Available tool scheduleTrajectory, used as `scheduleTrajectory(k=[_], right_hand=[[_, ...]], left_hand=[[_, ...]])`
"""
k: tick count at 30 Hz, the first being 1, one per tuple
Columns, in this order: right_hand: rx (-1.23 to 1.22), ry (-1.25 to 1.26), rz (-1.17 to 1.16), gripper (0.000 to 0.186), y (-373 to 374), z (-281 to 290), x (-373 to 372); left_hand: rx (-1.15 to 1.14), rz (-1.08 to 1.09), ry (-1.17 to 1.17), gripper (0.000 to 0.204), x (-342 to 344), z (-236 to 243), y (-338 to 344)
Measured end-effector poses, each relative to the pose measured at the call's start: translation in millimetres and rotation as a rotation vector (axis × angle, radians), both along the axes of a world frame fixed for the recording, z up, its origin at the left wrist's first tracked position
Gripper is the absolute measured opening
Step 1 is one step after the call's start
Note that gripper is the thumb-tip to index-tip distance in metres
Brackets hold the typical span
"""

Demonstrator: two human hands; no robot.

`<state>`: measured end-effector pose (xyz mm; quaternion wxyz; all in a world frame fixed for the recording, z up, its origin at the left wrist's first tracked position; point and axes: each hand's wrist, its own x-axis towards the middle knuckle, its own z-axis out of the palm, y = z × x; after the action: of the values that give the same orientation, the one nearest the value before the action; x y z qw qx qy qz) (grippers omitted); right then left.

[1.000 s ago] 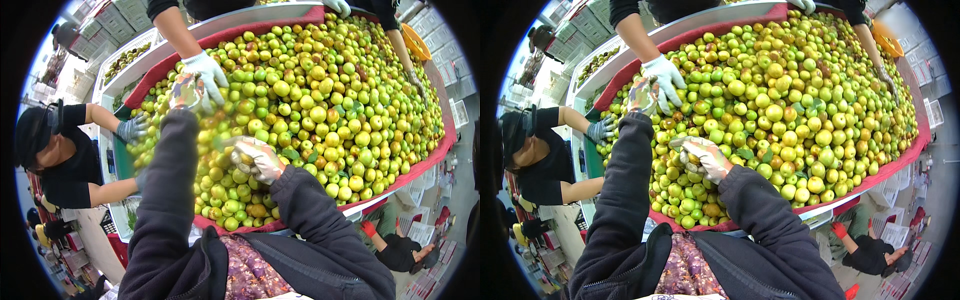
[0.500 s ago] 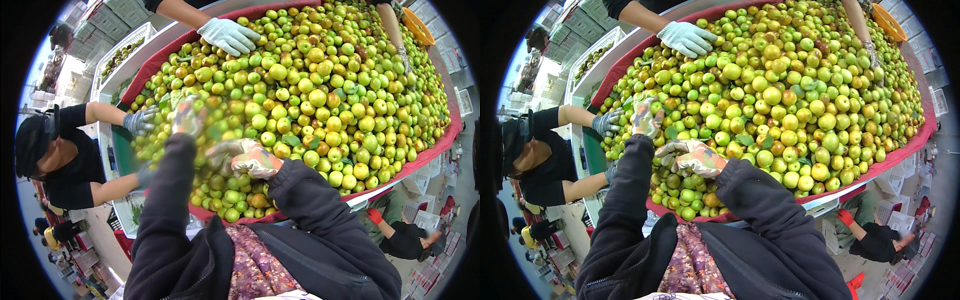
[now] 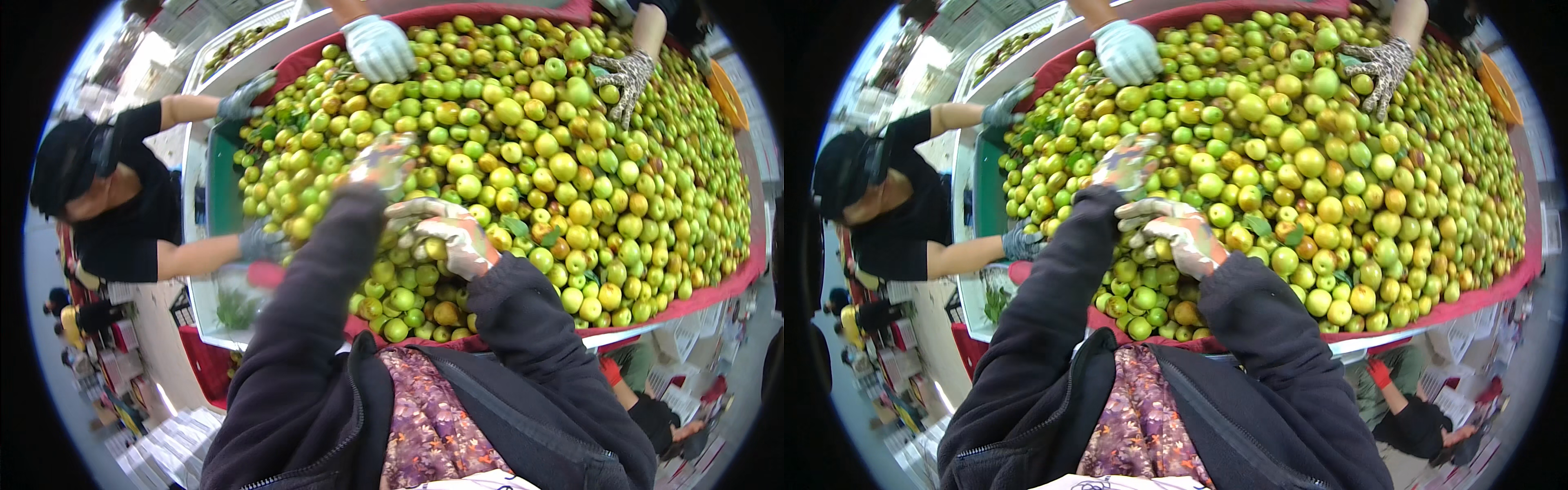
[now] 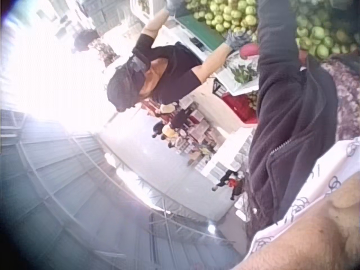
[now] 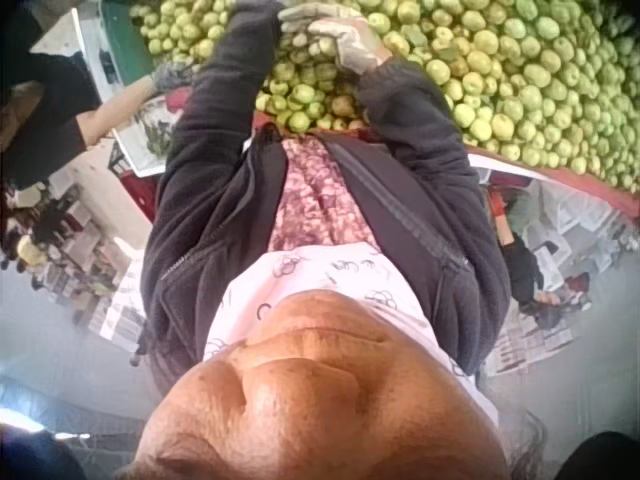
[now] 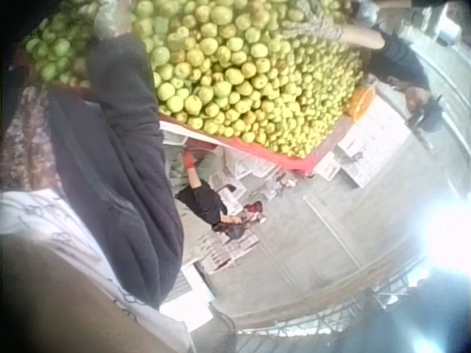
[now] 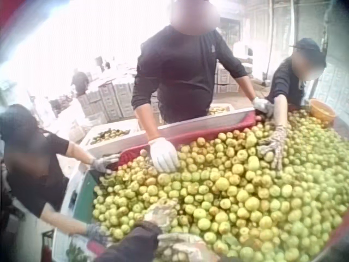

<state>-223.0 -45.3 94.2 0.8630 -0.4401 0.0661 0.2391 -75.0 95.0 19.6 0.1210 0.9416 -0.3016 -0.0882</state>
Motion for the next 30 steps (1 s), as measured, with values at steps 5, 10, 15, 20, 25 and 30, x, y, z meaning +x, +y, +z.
scheduleTrajectory(k=[5,10,15,20,25,30], right_hand=[[0.023,0.009,-0.073,0.031,1.7,1.1,-1.9],[0.004,0.021,-0.107,0.033,1.4,1.8,0.3],[0.001,0.052,-0.153,0.035,1.1,0.0,-0.1],[0.003,0.046,-0.119,0.032,-1.8,-2.7,-0.5],[0.026,0.095,-0.114,0.036,1.4,-5.8,-0.4],[0.246,0.283,-0.089,0.051,8.8,-8.8,0.0]], left_hand=[[0.017,0.069,0.095,0.049,-18.2,5.5,-25.4],[-0.062,0.074,0.226,0.046,-22.2,5.3,-29.8],[-1.039,0.424,0.726,0.034,-13.4,1.1,7.4],[-0.016,0.234,-0.056,0.037,-20.7,-0.4,101.0],[-0.358,0.294,0.149,0.034,-22.6,21.0,99.7],[-1.195,0.224,0.964,0.026,-47.2,68.6,59.4]])
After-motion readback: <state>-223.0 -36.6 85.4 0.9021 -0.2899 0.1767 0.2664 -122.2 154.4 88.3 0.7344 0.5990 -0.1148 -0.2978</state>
